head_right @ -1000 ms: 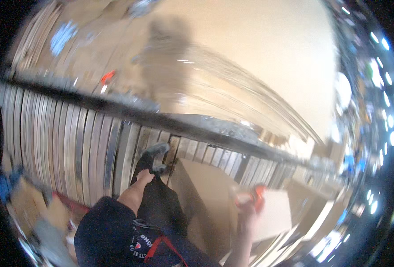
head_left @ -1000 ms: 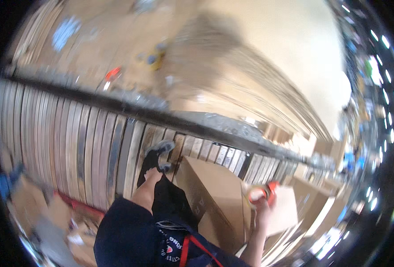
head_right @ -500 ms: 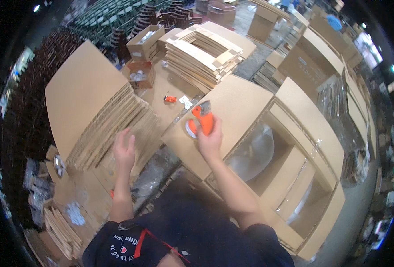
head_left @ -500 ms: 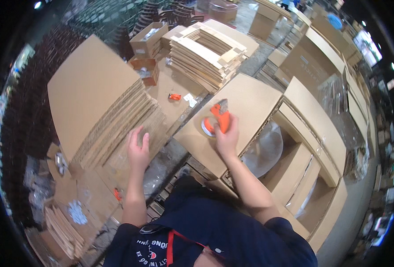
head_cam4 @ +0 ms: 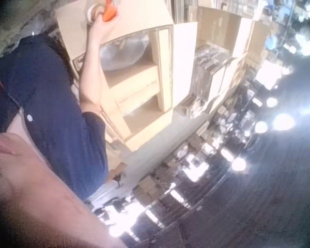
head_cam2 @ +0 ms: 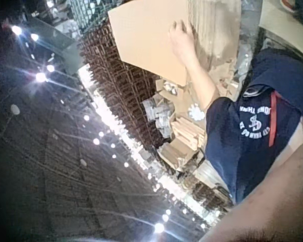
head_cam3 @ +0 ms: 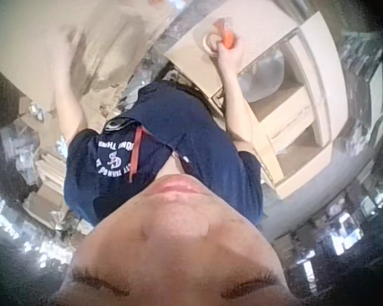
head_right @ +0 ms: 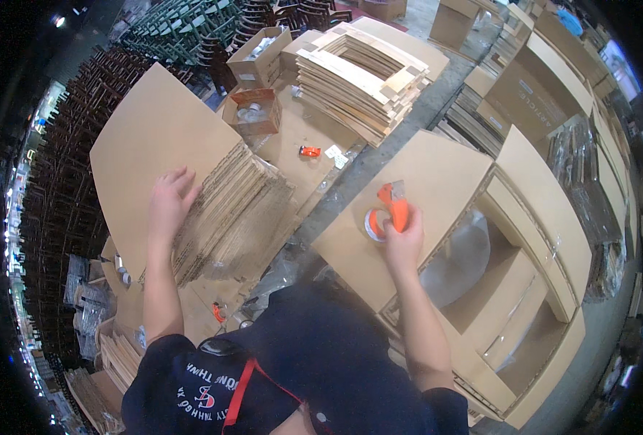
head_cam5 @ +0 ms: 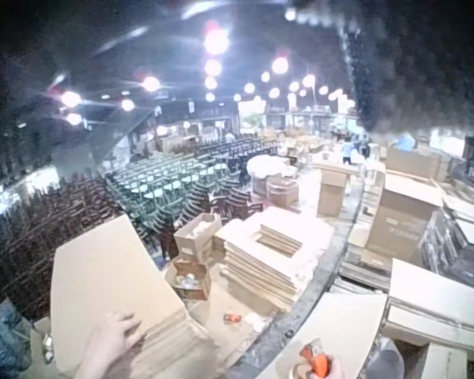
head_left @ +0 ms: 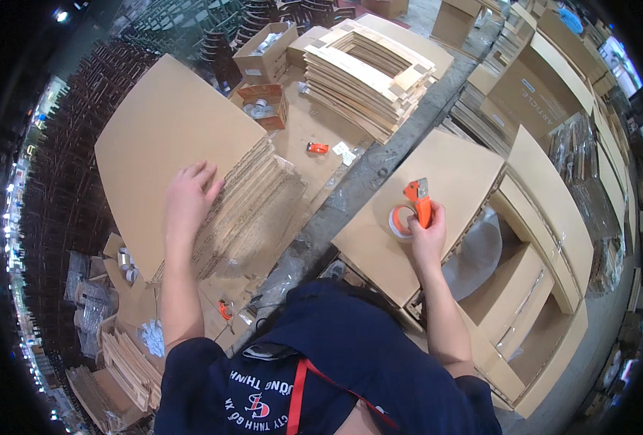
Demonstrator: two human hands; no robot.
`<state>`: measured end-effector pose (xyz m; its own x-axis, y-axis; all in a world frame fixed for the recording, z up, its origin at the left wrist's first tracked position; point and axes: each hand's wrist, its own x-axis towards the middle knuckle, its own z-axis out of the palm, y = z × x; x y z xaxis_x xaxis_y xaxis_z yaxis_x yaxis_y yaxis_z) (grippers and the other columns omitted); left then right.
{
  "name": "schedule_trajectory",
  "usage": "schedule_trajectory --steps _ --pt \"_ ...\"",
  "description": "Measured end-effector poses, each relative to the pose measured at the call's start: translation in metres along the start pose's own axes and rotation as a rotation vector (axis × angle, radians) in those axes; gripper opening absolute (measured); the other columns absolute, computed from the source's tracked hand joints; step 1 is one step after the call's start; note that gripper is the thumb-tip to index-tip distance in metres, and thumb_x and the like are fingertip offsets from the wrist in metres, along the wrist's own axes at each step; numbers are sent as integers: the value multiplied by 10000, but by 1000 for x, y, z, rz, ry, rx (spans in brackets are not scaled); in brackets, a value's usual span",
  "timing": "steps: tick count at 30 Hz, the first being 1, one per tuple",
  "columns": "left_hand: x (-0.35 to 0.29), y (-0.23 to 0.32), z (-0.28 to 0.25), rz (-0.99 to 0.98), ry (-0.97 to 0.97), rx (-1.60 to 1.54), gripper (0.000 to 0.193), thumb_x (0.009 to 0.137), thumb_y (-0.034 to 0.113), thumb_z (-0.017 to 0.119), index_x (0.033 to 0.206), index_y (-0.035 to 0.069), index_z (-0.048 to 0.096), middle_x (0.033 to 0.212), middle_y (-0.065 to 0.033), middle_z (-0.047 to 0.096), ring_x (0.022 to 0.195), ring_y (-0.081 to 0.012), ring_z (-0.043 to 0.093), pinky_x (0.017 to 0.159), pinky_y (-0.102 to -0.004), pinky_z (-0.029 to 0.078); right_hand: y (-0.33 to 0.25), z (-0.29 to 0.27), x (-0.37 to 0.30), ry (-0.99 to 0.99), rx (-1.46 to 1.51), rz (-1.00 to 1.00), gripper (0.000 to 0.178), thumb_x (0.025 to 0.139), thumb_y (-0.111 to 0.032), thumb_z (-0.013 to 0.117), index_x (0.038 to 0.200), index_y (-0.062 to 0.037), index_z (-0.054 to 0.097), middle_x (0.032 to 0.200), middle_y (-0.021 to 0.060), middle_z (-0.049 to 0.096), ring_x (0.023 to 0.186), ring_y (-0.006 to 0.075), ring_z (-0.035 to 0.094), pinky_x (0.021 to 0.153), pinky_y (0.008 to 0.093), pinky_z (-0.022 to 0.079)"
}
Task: The person uses a handheld tape dispenser to seal cardboard boxes in a warehouse. They apply tape to the seams of open boxes and then to the top flaps of closed boxes, working on multiple units.
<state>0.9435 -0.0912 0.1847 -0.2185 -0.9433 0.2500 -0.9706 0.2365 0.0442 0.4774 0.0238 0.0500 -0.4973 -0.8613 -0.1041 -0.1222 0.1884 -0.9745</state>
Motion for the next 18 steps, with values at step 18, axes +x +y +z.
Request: schedule_trajectory --steps 18 --pt "18 13 -13 53 62 -2 277 1028 282 698 999 12 753 1109 -178 762 1074 -385 720 966 -522 583 2 -4 -13 -158 609 55 542 950 77 685 1461 22 512 1260 157 691 986 176 715 792 322 626"
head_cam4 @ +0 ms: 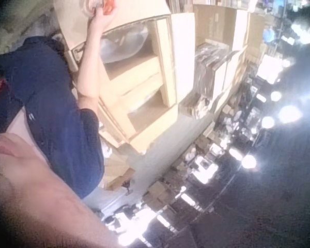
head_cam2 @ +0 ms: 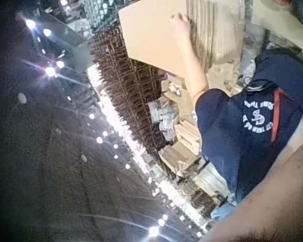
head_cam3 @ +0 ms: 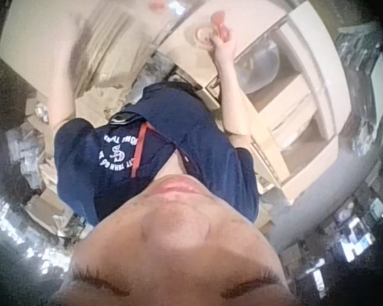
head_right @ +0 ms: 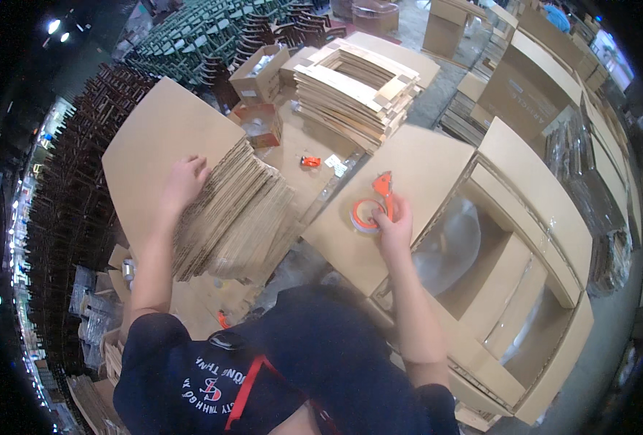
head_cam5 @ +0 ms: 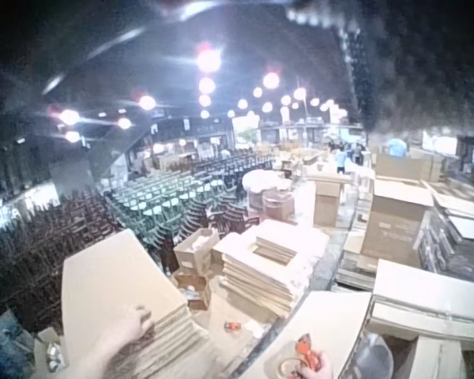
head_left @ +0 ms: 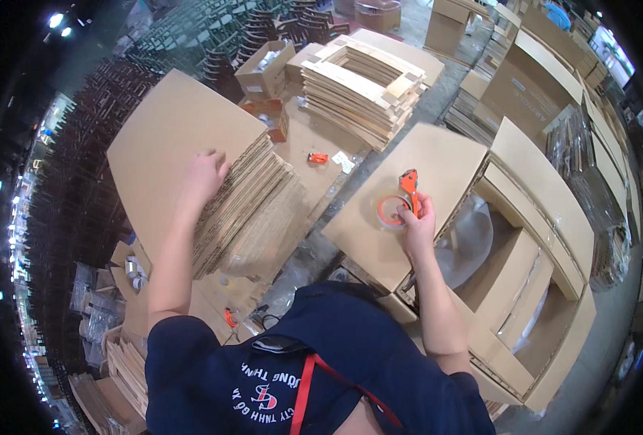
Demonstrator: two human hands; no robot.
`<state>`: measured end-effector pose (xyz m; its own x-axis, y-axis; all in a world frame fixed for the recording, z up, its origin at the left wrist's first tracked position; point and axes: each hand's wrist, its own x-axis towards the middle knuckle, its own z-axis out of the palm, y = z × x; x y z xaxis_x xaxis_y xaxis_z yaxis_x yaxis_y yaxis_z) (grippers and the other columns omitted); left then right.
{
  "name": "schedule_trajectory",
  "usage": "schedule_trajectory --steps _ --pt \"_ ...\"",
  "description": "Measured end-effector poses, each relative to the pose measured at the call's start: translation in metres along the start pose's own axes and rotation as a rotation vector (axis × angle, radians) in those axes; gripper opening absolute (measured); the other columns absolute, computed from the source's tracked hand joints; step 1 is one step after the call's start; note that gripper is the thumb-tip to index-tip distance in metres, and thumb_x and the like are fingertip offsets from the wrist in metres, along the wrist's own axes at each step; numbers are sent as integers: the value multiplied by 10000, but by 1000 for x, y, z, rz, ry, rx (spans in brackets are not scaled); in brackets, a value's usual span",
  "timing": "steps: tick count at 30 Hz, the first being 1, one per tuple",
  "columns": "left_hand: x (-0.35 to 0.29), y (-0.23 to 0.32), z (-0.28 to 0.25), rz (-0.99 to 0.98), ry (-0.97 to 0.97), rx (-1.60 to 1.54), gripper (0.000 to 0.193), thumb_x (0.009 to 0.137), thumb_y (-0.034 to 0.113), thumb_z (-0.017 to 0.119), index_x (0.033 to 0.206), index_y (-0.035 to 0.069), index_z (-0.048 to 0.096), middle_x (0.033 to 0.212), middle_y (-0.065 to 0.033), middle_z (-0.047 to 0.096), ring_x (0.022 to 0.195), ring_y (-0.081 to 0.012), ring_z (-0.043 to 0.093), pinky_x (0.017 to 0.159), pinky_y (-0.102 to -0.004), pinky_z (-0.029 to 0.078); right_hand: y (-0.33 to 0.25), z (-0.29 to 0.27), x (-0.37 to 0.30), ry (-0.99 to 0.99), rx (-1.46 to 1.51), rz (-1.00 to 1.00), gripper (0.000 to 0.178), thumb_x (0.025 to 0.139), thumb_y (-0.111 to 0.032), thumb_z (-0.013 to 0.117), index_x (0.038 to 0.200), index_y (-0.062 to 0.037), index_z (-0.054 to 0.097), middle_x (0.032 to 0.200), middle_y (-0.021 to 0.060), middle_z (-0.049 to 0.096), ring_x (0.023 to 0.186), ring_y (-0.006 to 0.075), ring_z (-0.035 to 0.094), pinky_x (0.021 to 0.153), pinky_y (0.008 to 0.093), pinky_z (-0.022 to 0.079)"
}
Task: The person uses a handheld tape dispenser to seal cardboard boxes in a warehouse. They apply tape to the seams of open boxes and then to the top flaps of closed boxes, working on multiple units.
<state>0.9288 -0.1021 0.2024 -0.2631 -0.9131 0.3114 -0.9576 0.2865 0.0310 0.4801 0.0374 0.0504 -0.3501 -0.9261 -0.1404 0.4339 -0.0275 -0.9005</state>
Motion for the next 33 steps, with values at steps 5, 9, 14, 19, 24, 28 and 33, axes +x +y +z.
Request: schedule_trajectory --steps 5,9,14,19,24,28,33 --pt "-1 28 14 53 -74 102 232 1049 269 661 1025 59 757 1088 -161 758 1064 -375 726 918 -512 602 4 -16 7 45 -28 -27 512 959 66 685 1441 30 518 1284 153 674 1026 184 701 818 337 611" --pt "-15 21 26 196 -11 170 190 1044 201 638 970 47 720 1034 -148 726 1002 -364 725 825 -498 619 4 -9 9 31 -72 -6 493 965 64 678 1432 40 523 1265 141 682 1023 188 697 839 343 605" --pt "-11 4 28 301 -15 252 86 964 117 653 944 38 682 1006 -147 695 976 -352 727 763 -490 629 -8 -14 5 -26 231 17 450 975 8 675 1414 22 575 1205 118 703 1001 190 705 863 366 601" --pt "3 15 27 400 -10 254 53 929 85 644 949 45 671 972 -140 696 962 -341 729 762 -485 631 -19 -19 -3 -149 397 209 291 982 -51 709 1269 -30 673 1022 81 748 906 189 745 840 347 622" --pt "4 12 -15 484 0 348 42 907 75 644 934 49 663 945 -127 693 921 -326 728 763 -471 616 -14 -4 -12 -301 487 259 470 965 -52 711 1424 -44 610 1127 71 722 1036 188 714 928 376 602" --pt "-13 77 -51 599 89 141 48 877 101 660 893 56 654 910 -116 683 888 -319 718 779 -452 592 -32 28 -16 -476 556 197 781 900 -112 773 1617 -67 468 1397 100 642 1275 240 648 1061 419 574" --pt "-75 174 -118 676 -56 -258 171 941 197 772 996 44 718 962 -132 728 896 -314 731 804 -461 592 -83 61 15 -753 537 127 767 916 -153 792 1610 -55 480 1477 133 658 1303 261 687 1094 422 587"
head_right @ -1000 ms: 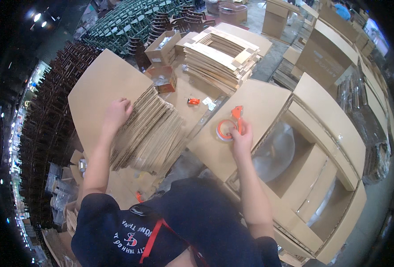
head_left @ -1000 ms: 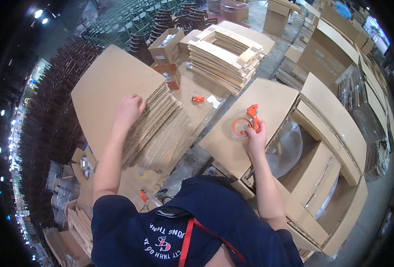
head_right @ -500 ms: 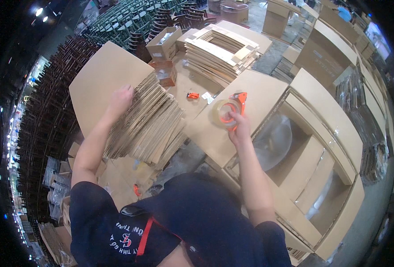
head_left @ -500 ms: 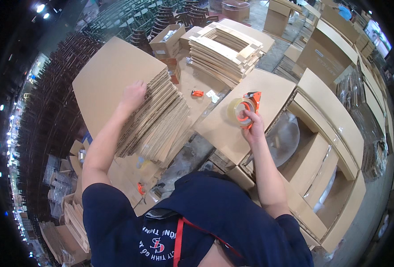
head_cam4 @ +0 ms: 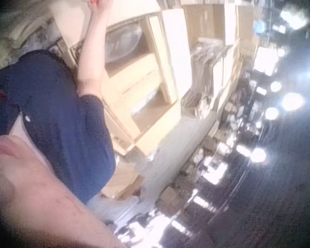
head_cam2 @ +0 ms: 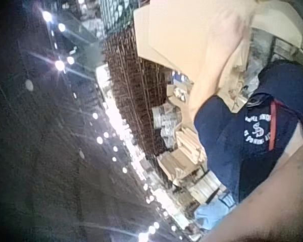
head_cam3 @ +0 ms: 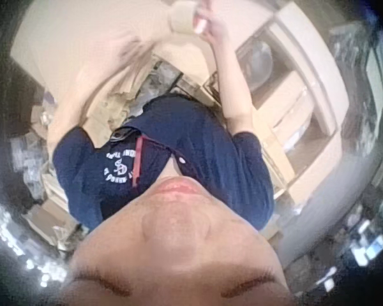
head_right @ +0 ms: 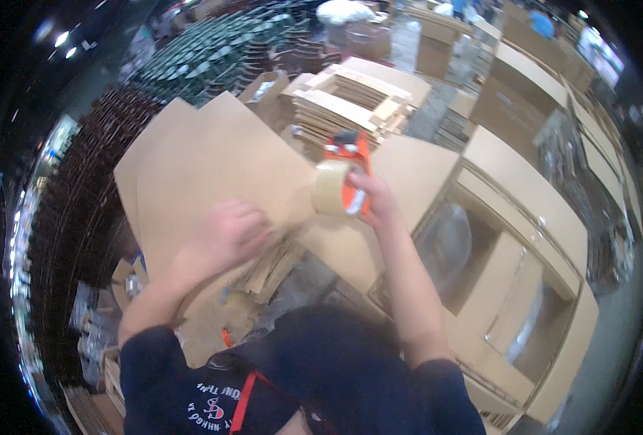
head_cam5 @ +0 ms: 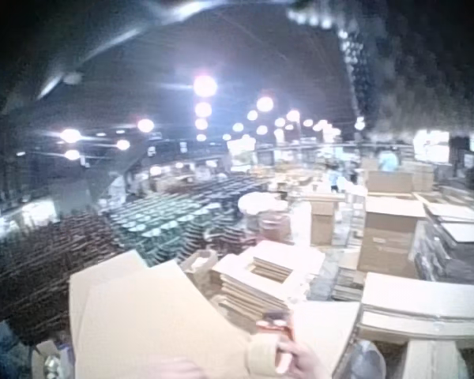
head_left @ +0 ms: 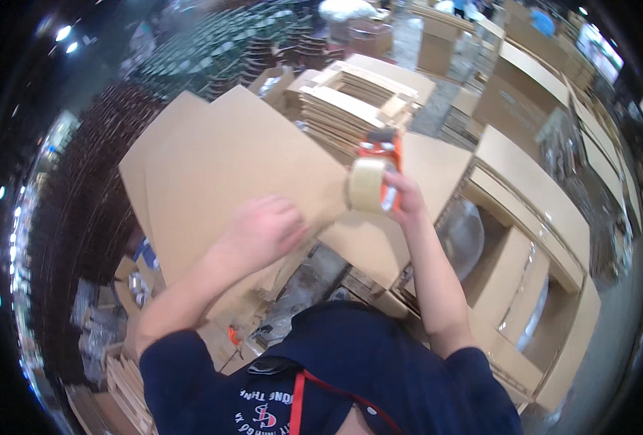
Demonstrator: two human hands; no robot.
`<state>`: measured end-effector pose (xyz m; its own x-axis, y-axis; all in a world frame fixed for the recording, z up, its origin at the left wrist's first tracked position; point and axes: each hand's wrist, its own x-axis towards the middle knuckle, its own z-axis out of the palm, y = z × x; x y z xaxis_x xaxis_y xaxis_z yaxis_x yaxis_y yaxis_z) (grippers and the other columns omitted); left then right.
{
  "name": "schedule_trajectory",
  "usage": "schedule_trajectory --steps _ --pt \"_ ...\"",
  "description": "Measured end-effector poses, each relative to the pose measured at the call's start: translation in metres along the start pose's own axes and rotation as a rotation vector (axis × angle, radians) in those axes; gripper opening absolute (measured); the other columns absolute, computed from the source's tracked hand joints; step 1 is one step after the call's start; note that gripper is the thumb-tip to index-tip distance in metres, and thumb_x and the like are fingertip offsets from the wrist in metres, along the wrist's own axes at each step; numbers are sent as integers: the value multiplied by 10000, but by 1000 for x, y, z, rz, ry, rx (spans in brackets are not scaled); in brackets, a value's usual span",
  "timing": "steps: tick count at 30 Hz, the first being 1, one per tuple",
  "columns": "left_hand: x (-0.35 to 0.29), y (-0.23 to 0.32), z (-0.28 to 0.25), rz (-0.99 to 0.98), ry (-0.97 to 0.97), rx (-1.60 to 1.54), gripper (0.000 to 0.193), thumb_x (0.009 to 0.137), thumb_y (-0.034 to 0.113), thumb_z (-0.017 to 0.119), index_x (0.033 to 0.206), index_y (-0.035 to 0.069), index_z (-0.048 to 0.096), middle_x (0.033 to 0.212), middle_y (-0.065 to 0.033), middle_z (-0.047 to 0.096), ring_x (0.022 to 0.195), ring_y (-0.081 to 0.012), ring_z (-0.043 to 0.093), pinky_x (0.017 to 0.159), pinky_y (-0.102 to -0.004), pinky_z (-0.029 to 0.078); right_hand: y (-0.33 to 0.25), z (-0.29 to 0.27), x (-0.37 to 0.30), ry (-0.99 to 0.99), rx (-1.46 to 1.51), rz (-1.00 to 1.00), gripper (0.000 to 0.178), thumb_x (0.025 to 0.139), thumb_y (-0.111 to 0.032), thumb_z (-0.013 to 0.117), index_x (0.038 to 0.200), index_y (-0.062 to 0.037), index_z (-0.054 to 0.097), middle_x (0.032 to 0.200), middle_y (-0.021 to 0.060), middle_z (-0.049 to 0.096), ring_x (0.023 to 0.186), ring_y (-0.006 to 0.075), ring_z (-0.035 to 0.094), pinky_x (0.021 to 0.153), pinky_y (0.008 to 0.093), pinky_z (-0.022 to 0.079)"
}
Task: The person uses a handheld tape dispenser to seal cardboard boxes in a warehouse. They apply tape to the seams of open boxes and then to the top flaps of closed boxes, working on multiple units.
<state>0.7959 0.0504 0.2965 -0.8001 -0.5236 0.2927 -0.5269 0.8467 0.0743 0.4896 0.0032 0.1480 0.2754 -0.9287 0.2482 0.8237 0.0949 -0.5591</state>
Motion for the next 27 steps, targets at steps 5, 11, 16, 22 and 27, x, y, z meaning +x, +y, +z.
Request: schedule_trajectory --steps 5,11,16,22,27 --pt "-131 -21 -14 -1222 263 -32 537 1048 359 712 1434 -14 691 1401 -257 723 1321 -393 682 1122 -479 523 9 -3 -1 -67 -193 531 500 976 -96 757 1462 -77 641 1222 60 759 1033 165 756 929 337 637" --pt "-217 -35 33 -1627 -186 281 809 1062 611 612 1422 -113 625 1458 -334 656 1357 -513 615 1150 -532 488 54 4 -51 142 -604 523 390 839 -135 852 1200 -58 726 973 31 702 833 132 612 669 315 470" --pt "-190 -28 59 -1240 362 -239 697 1113 450 654 1515 -112 563 1478 -283 670 1345 -352 665 1152 -428 509 -30 11 -134 350 -584 294 488 815 -82 814 1286 -41 692 1050 43 693 898 135 653 734 328 546" --pt "43 23 83 -703 775 -153 657 1097 294 716 1624 -20 481 1543 -189 610 1358 -295 631 1149 -427 507 -133 39 -300 788 -408 -292 639 892 46 731 1503 -15 556 1298 79 696 1191 180 687 1037 357 571" --pt "161 112 180 -647 274 -1288 549 1095 287 678 1530 14 483 1421 -147 658 1196 -278 722 953 -444 642 -104 52 -358 1018 -425 -542 738 961 7 725 1629 -21 413 1484 112 599 1351 223 622 1113 410 550"
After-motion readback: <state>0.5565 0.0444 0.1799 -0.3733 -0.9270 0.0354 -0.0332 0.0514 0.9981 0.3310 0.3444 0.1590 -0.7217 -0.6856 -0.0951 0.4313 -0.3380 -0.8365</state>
